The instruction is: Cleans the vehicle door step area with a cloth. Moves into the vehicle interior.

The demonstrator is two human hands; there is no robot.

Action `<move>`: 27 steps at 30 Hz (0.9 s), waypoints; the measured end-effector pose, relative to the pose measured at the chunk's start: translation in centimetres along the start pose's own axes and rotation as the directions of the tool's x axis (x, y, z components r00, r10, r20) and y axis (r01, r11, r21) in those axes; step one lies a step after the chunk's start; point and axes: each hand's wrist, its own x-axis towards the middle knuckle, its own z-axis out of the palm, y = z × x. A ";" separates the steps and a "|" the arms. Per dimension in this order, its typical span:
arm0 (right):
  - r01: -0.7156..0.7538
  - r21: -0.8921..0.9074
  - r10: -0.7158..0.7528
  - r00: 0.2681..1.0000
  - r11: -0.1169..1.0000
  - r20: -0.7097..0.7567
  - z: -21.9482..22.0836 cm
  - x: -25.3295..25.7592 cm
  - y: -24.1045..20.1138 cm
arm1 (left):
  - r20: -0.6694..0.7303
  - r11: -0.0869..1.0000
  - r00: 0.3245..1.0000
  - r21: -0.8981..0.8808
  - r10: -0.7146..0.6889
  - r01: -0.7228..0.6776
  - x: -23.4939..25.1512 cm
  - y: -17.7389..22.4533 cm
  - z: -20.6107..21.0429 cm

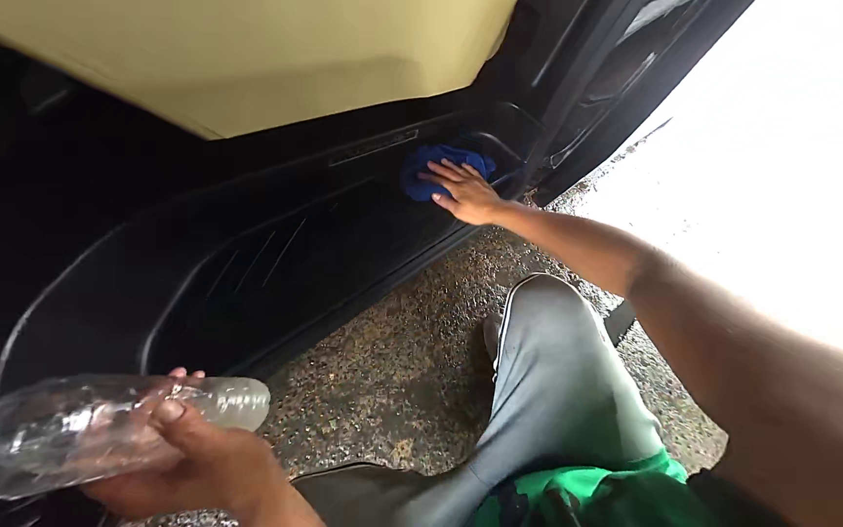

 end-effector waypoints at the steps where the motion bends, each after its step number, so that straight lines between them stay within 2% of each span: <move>1: -0.043 0.012 0.043 0.999 0.999 -0.010 -0.1 0.2 2.4 | 0.003 1.000 1.000 0.004 -0.012 0.012 0.0 0.1 0.1; 3: -0.251 0.001 0.251 0.967 0.968 -0.040 -1.0 0.9 7.1 | 0.002 1.000 1.000 0.008 -0.022 0.022 0.1 0.3 0.2; 5: -0.437 0.053 0.440 0.895 0.898 -0.077 -2.0 0.4 7.7 | -0.006 1.000 1.000 0.008 -0.019 0.020 0.1 0.3 0.0; 6: -0.513 0.138 0.527 0.844 0.848 -0.102 -2.3 -0.4 6.9 | -0.010 1.000 1.000 -0.002 -0.018 0.018 0.1 0.2 -0.3; 7: -0.587 0.294 0.639 0.760 0.755 -0.124 -2.9 -1.5 6.0 | -0.017 1.000 1.000 -0.016 -0.013 0.012 0.0 0.2 -0.4; 8: -0.627 0.485 0.757 0.643 0.610 -0.120 -3.7 -2.3 5.7 | -0.024 0.999 1.000 -0.035 -0.011 0.010 0.1 0.2 -0.4; 10: -0.535 0.785 0.910 0.405 0.313 -0.086 -6.1 -2.5 5.9 | -0.042 0.998 0.999 -0.056 -0.014 0.011 0.3 0.2 -0.4; 11: -0.477 0.830 0.931 0.342 0.289 -0.127 -7.5 -2.2 5.8 | -0.042 0.998 0.999 -0.059 -0.016 0.013 0.3 0.1 -0.3; 12: -0.439 0.819 0.912 0.339 0.369 -0.230 -8.6 -1.4 5.4 | -0.040 0.998 0.999 -0.056 -0.017 0.015 0.4 -0.1 -0.2; 13: -0.412 0.757 0.848 0.395 0.506 -0.352 -9.4 0.1 4.9 | -0.035 0.999 0.999 -0.044 -0.020 0.018 0.4 -0.2 0.1; 14: -0.399 0.651 0.752 0.478 0.646 -0.453 -9.4 1.9 4.6 | -0.024 1.000 0.999 -0.020 -0.023 0.022 0.3 -0.2 0.3; 15: -0.406 0.538 0.665 0.569 0.739 -0.483 -8.4 3.9 4.9 | -0.004 0.999 0.999 0.006 -0.032 0.032 0.2 -0.3 0.4; 16: -0.420 0.452 0.611 0.633 0.787 -0.475 -6.8 6.3 5.9 | 0.024 0.998 0.999 0.034 -0.047 0.046 0.1 -0.3 0.5; 18: -0.438 0.364 0.568 0.594 0.822 -0.569 -3.4 10.0 7.3 | 0.054 0.995 0.996 0.068 -0.072 0.068 -0.1 -0.2 0.5; 19: -0.422 0.327 0.529 0.588 0.846 -0.611 -2.3 10.2 7.6 | 0.049 0.995 0.996 0.065 -0.076 0.073 -0.1 -0.1 0.5; 21: -0.380 0.230 0.439 0.673 0.896 -0.596 -0.8 6.6 7.9 | 0.037 0.996 0.996 0.033 -0.079 0.077 -0.1 0.5 0.4; 22: -0.386 0.223 0.443 0.725 0.895 -0.527 -1.2 4.1 7.5 | 0.028 0.997 0.997 0.020 -0.071 0.070 0.0 0.7 0.4; 23: -0.422 0.304 0.519 0.737 0.854 -0.433 -2.5 1.8 6.4 | 0.022 0.998 0.998 0.015 -0.057 0.057 0.1 0.9 0.5; 24: -0.462 0.475 0.641 0.686 0.749 -0.344 -4.4 0.5 4.7 | 0.013 0.999 0.999 0.012 -0.044 0.043 0.2 0.8 0.4; 25: -0.462 0.636 0.744 0.604 0.618 -0.285 -6.4 0.1 3.2 | 0.006 0.999 0.999 0.012 -0.039 0.039 0.3 0.6 0.2; 26: -0.449 0.718 0.799 0.548 0.532 -0.248 -8.0 0.2 2.3 | 0.002 0.999 1.000 0.017 -0.031 0.031 0.3 0.4 -0.1; 27: -0.443 0.742 0.825 0.501 0.503 -0.260 -9.1 0.8 2.1 | 0.007 1.000 1.000 0.016 -0.022 0.022 0.3 0.2 -0.2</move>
